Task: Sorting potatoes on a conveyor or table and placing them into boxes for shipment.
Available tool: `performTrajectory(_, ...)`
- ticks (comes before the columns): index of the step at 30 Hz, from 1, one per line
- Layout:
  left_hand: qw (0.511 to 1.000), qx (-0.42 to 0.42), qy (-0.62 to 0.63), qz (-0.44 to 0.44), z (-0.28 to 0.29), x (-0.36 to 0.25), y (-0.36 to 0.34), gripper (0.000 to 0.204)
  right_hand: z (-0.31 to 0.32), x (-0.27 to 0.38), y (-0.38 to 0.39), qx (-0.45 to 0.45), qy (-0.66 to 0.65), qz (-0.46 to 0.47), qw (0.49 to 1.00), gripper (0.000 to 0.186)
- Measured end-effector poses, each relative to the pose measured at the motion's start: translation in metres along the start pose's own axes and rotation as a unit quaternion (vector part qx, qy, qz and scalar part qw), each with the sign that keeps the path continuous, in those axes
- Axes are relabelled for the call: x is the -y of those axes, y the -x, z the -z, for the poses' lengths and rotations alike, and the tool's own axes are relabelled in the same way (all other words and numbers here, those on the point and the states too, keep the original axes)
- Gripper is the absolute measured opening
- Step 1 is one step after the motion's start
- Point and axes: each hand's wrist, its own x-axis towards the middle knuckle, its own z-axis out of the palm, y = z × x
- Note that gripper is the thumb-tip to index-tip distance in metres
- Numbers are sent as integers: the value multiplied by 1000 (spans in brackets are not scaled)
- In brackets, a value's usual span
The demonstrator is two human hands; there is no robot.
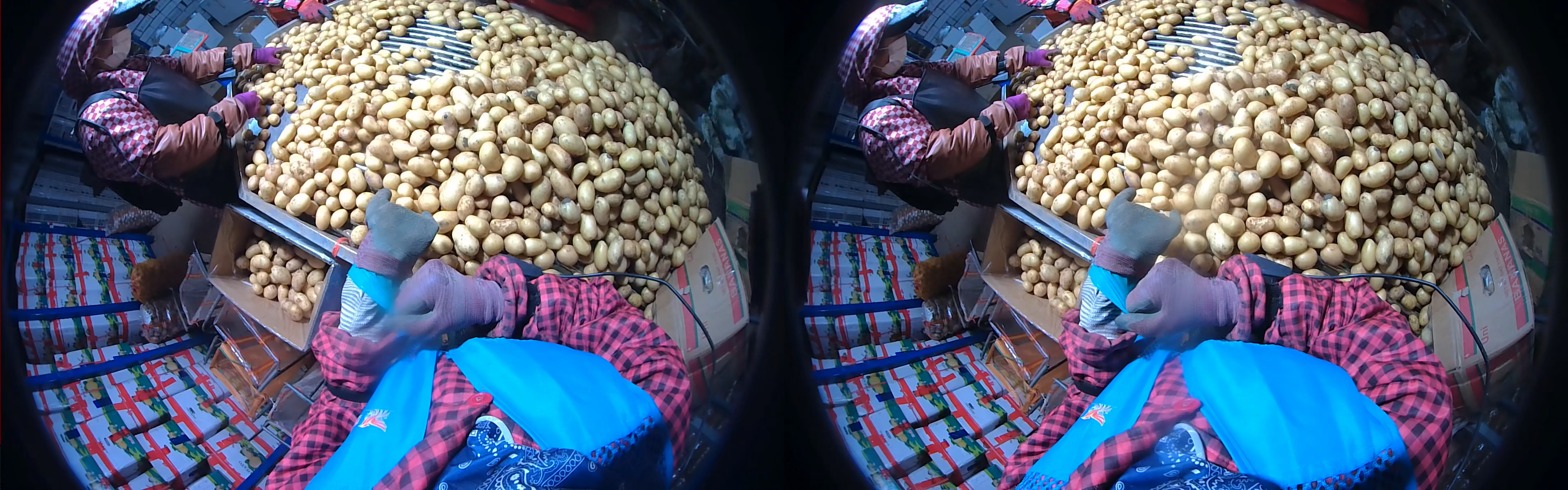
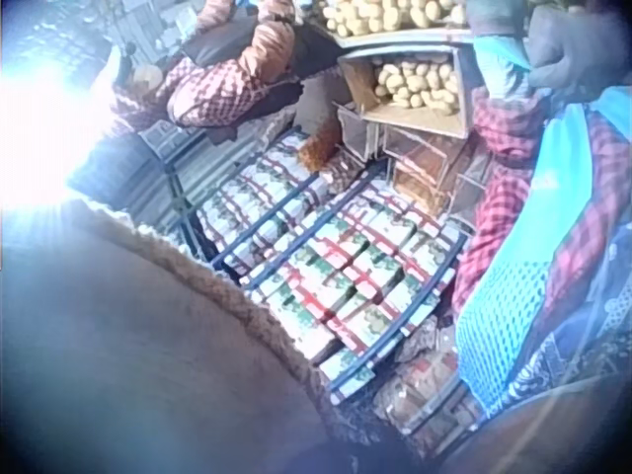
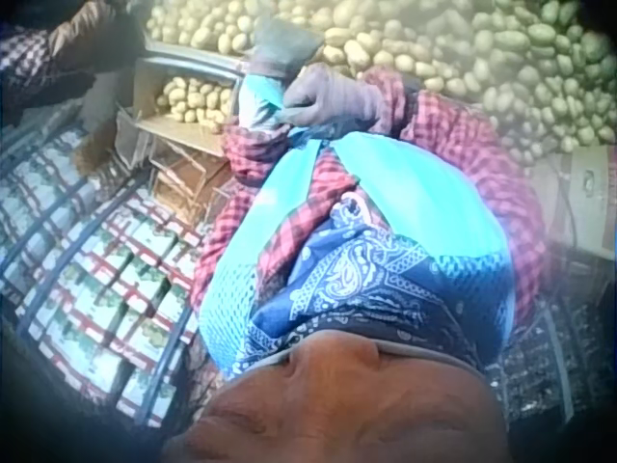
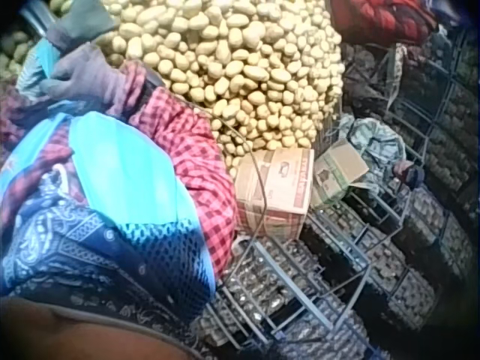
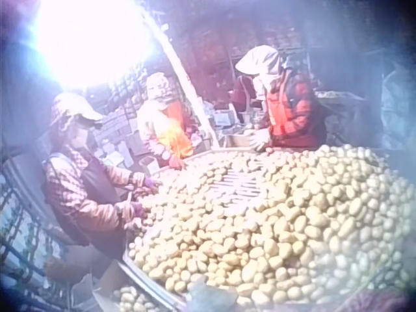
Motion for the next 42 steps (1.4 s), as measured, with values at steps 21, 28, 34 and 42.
performTrajectory(21, 949, 293, -53, -99, 25, 44, 52, 109, -5, -63, -8, -61, 168, 57, 982, 32)
performTrajectory(28, 986, 93, 12, -139, -42, 51, 50, 28, -15, -82, -13, -47, 214, 81, 972, 38)
performTrajectory(34, 981, 133, -15, 143, -39, 31, 1, 55, -7, -31, -5, -1, 147, 42, 988, 40)
performTrajectory(42, 977, -15, 55, 204, -15, 39, -41, 22, -7, -48, -20, -57, 199, 192, 959, 32)
